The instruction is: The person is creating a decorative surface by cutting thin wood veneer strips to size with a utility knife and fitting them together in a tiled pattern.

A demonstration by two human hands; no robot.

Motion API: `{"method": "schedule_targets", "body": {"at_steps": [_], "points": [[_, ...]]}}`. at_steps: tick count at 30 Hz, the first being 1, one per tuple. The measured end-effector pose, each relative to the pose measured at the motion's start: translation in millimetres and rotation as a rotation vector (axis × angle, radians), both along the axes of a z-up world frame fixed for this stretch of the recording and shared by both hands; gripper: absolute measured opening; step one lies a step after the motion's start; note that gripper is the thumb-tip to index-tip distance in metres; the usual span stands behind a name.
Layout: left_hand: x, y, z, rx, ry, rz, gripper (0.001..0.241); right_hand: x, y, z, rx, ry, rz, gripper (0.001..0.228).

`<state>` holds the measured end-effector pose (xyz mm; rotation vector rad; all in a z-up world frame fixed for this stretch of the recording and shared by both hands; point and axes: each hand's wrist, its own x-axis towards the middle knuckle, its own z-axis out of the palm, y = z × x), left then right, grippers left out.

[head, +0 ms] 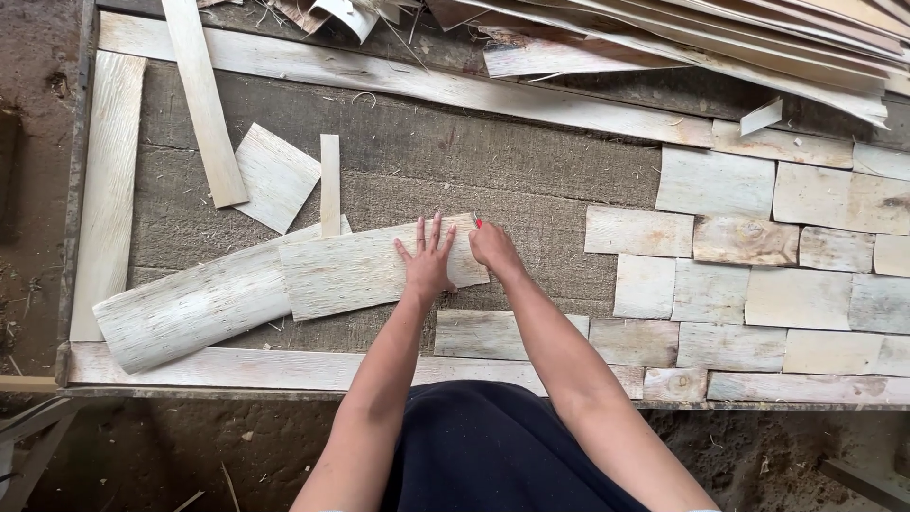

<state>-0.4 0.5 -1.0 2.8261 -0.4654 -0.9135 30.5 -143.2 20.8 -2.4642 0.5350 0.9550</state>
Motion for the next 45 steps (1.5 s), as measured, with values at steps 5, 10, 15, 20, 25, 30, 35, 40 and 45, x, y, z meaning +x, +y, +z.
{"method": "schedule_targets", "body": {"at_steps": [5, 10, 15, 20, 25, 30, 35, 40, 45], "points": [[-0.4, 0.8, 5.2, -0.011, -0.002, 0.006, 0.135, -1.3, 0.3, -2.4, 0.007, -0.001, -0.012, 0.053], [-1.2, 0.1, 5.5, -0.008, 0.011, 0.008, 0.135, -1.4, 1.4, 2.3, -0.019, 0.009, 0.031, 0.056], [0.9, -0.7, 1.5, 0.016, 0.003, 0.001, 0.137, -0.4, 4.9, 3.9, -0.002, 0.003, 0.008, 0.053], [0.3, 0.7, 2.4, -0.001, 0.003, 0.007, 0.135, -2.9, 2.0, -6.7, 0.007, -0.009, 0.006, 0.052], [1.5, -0.5, 2.9, 0.013, 0.003, 0.003, 0.135, -2.2, -1.1, -21.3, 0.007, -0.022, -0.015, 0.05], [1.5, -1.2, 5.2, 0.051, 0.022, -0.024, 0.136, -2.4, 4.2, -12.2, -0.01, 0.01, 0.01, 0.049], [-1.8, -3.5, 15.7, 0.048, 0.011, -0.008, 0.134, 2.3, 12.7, -6.0, -0.015, 0.043, -0.005, 0.046], [-0.5, -5.5, 8.3, 0.065, 0.001, -0.005, 0.133, 3.1, 3.4, -57.9, -0.042, 0.033, -0.019, 0.043], [-0.9, -5.4, 2.5, 0.06, -0.004, -0.004, 0.132, -7.9, 10.1, -27.1, -0.002, -0.003, -0.041, 0.042]]}}
